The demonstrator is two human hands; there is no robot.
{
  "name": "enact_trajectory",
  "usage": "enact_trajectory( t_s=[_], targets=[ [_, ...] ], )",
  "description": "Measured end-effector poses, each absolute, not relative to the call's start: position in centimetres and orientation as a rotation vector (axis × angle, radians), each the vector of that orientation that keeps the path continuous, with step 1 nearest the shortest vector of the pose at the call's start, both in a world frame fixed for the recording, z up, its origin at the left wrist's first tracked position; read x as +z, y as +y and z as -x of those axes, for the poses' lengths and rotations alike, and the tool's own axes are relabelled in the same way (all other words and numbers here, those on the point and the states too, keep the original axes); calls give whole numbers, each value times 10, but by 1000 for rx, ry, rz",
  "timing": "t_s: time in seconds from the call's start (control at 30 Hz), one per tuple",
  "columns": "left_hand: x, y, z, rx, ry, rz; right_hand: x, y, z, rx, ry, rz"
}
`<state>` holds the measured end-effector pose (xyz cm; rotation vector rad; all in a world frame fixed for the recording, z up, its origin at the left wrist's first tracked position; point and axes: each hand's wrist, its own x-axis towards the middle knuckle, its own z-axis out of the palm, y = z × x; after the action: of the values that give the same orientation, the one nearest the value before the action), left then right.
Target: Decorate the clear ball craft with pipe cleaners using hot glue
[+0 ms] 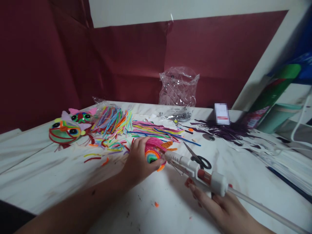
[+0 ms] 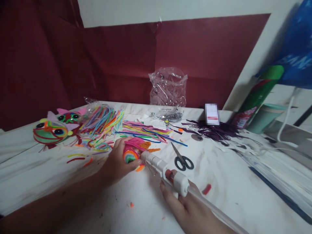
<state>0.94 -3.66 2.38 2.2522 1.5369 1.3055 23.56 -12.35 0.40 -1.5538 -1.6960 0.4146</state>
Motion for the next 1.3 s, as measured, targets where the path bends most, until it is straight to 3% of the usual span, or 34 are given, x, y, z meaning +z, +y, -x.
enact_trajectory(
  t_s=[0.73,1.3],
  targets=[
    [22,-34,-10,1321,1536,-2263,-1,-118,-243,622,-1746,1503],
    [22,-34,-11,1334,1530,-2282,-3,-123,-228,484,-1615,1517]
  ],
)
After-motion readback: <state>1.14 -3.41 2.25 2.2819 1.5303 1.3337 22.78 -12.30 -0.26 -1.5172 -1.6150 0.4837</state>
